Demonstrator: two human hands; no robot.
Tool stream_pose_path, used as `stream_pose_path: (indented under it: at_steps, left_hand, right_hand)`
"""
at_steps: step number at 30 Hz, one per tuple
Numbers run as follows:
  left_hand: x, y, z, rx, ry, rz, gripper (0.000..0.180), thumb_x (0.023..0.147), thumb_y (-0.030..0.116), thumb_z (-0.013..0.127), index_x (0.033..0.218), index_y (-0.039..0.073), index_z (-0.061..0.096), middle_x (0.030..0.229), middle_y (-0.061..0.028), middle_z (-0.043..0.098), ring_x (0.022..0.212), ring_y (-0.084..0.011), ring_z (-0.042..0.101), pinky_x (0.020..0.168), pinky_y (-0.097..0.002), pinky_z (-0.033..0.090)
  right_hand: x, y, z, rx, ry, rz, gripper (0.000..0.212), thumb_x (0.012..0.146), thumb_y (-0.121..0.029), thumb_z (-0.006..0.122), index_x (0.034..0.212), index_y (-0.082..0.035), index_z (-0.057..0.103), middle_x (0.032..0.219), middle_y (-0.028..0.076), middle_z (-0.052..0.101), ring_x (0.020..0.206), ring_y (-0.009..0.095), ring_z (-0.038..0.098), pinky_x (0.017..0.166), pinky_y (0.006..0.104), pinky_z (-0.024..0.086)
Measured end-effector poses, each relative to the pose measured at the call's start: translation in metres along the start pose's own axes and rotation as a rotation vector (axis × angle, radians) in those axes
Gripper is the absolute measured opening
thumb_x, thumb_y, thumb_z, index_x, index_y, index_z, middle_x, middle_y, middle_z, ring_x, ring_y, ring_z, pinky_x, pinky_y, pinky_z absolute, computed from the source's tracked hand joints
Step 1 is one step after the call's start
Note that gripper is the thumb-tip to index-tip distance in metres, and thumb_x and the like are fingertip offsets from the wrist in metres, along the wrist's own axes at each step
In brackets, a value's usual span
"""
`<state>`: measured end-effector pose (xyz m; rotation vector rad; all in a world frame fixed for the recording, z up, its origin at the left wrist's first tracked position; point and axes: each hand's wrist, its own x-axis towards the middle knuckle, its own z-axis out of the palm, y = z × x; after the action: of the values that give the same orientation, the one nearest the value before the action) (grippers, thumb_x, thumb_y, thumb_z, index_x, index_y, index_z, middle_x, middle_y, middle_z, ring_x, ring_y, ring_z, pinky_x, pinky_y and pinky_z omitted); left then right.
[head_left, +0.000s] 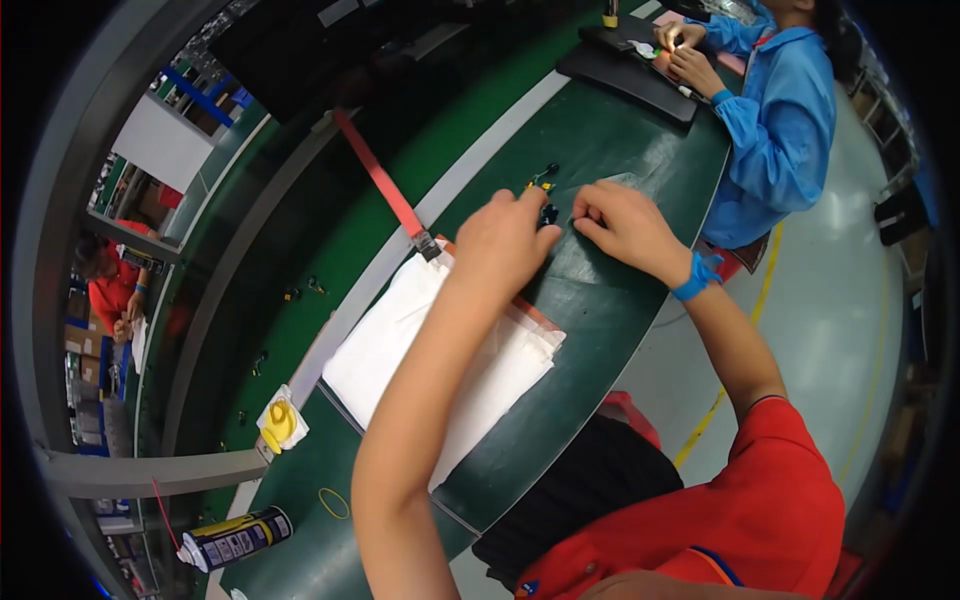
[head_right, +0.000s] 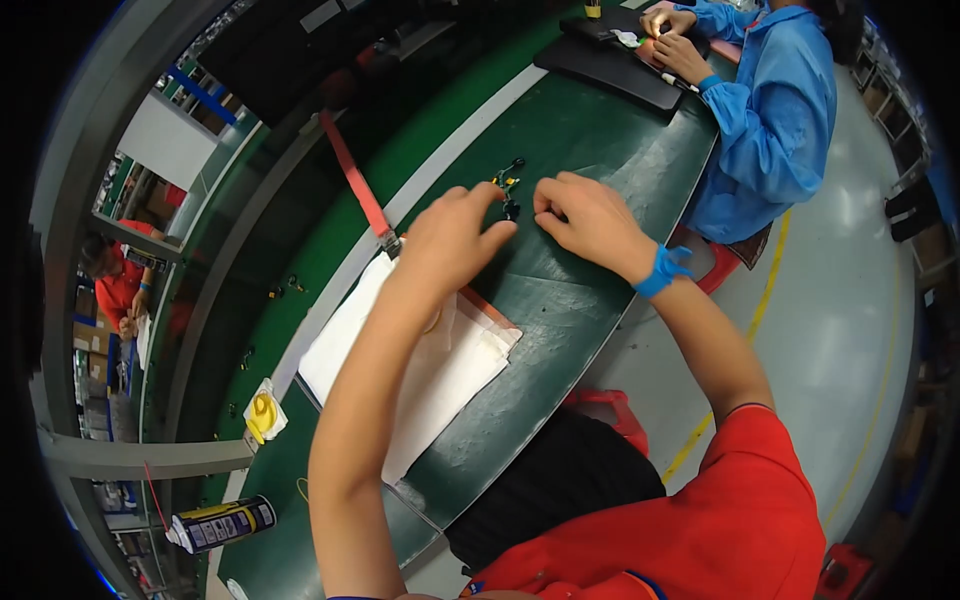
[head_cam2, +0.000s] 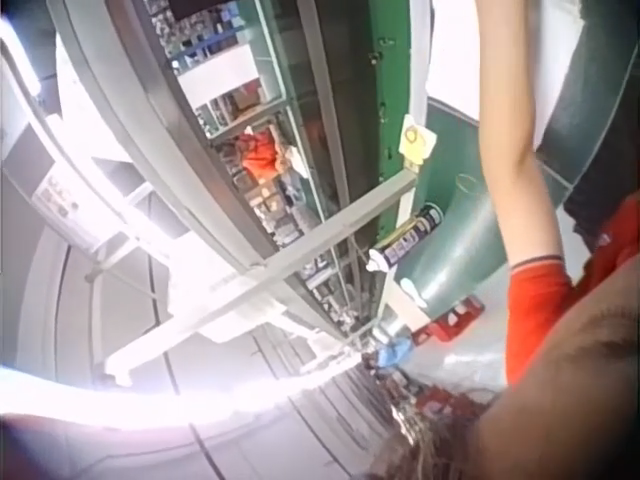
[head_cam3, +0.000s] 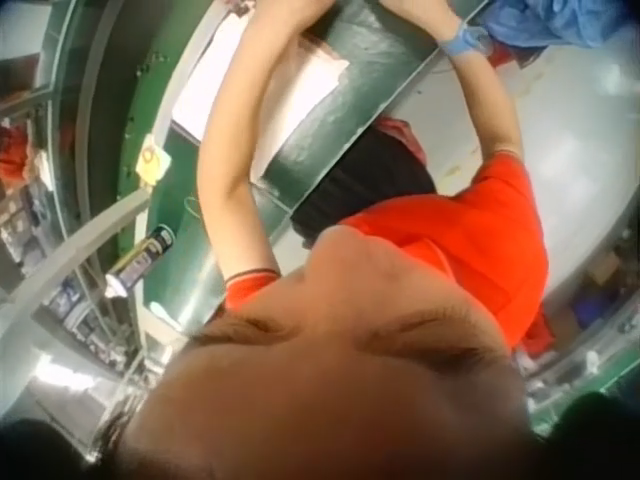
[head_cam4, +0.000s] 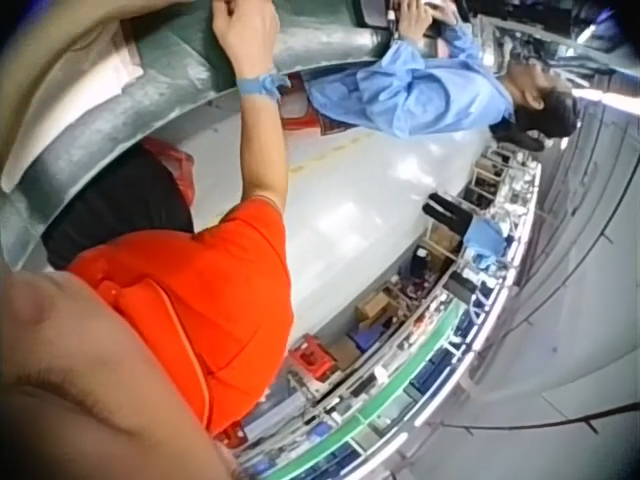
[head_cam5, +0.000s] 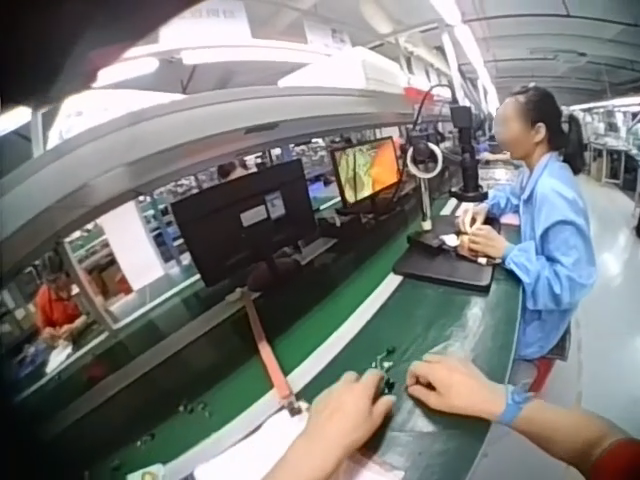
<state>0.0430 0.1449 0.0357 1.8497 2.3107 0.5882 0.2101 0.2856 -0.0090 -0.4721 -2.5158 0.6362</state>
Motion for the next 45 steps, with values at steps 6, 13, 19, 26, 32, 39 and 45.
stream_pose_path:
  at_steps: [6, 13, 19, 26, 32, 39, 45]
  left_hand:
    - [0.023, 0.005, 0.038, 0.043, 0.070, -0.076, 0.035, 0.086, 0.027, 0.076, 0.108, 0.002, 0.065, 0.099, -0.0196, 0.068, 0.091, -0.0391, 0.068, 0.079, -0.0474, 0.054]
    - [0.022, -0.018, 0.015, -0.032, -0.037, -0.066, 0.023, 0.088, 0.012, 0.070, 0.107, -0.001, 0.065, 0.093, -0.0180, 0.070, 0.086, -0.0345, 0.070, 0.081, -0.0412, 0.056]
    - [-0.030, -0.027, -0.041, -1.354, -0.286, -0.393, 0.034, 0.101, 0.009, 0.061, 0.132, -0.005, 0.057, 0.095, -0.0101, 0.068, 0.084, -0.0171, 0.071, 0.070, -0.0265, 0.059]
    - [-0.130, -0.065, -0.036, -2.001, -0.261, -0.424, 0.034, 0.105, 0.004, 0.052, 0.138, -0.005, 0.053, 0.107, -0.0170, 0.066, 0.098, -0.0260, 0.072, 0.084, -0.0343, 0.064]
    - [-0.168, -0.054, -0.034, -1.817, -0.295, -0.541, 0.034, 0.105, 0.005, 0.053, 0.138, -0.005, 0.054, 0.115, -0.0193, 0.068, 0.098, -0.0238, 0.072, 0.087, -0.0326, 0.062]
    - [-0.167, -0.038, -0.037, -1.515, -0.134, -0.589, 0.029, 0.100, 0.006, 0.063, 0.127, -0.005, 0.063, 0.106, -0.0150, 0.072, 0.091, -0.0190, 0.073, 0.081, -0.0288, 0.062]
    - [-0.166, -0.040, -0.026, -1.288, 0.017, -0.504, 0.021, 0.100, 0.006, 0.065, 0.117, -0.004, 0.069, 0.092, -0.0090, 0.071, 0.082, -0.0121, 0.067, 0.076, -0.0256, 0.056]
  right_hand:
    - [-0.022, 0.016, -0.013, 0.472, 0.011, 0.258, 0.010, 0.096, -0.012, 0.066, 0.099, -0.004, 0.062, 0.079, -0.003, 0.056, 0.068, 0.005, 0.054, 0.059, 0.0235, 0.048]
    - [-0.018, 0.017, -0.018, 1.299, -0.032, 0.537, 0.017, 0.102, -0.013, 0.060, 0.116, -0.003, 0.063, 0.093, 0.001, 0.061, 0.076, 0.007, 0.060, 0.068, 0.0242, 0.055]
    - [-0.025, -0.006, -0.011, 1.391, -0.121, 0.558, 0.019, 0.098, -0.006, 0.063, 0.116, 0.000, 0.062, 0.100, 0.004, 0.064, 0.083, 0.012, 0.065, 0.077, 0.0261, 0.057]
    - [-0.025, -0.016, -0.012, 0.579, -0.207, 0.335, 0.018, 0.088, -0.002, 0.071, 0.101, -0.001, 0.058, 0.088, 0.005, 0.064, 0.080, 0.010, 0.065, 0.070, 0.0238, 0.052]
    - [-0.025, -0.019, -0.017, 0.162, -0.192, 0.034, 0.019, 0.084, -0.002, 0.072, 0.102, 0.000, 0.064, 0.086, 0.013, 0.066, 0.072, 0.022, 0.065, 0.066, 0.0317, 0.052]
    - [-0.018, -0.041, -0.018, 0.064, -0.235, 0.052, 0.008, 0.085, -0.003, 0.071, 0.091, 0.002, 0.067, 0.087, 0.011, 0.068, 0.070, 0.020, 0.065, 0.065, 0.0315, 0.053]
    - [-0.008, -0.075, 0.003, 0.707, -0.275, 0.237, 0.010, 0.096, -0.005, 0.065, 0.098, 0.000, 0.057, 0.086, 0.002, 0.062, 0.076, 0.008, 0.064, 0.068, 0.0228, 0.052]
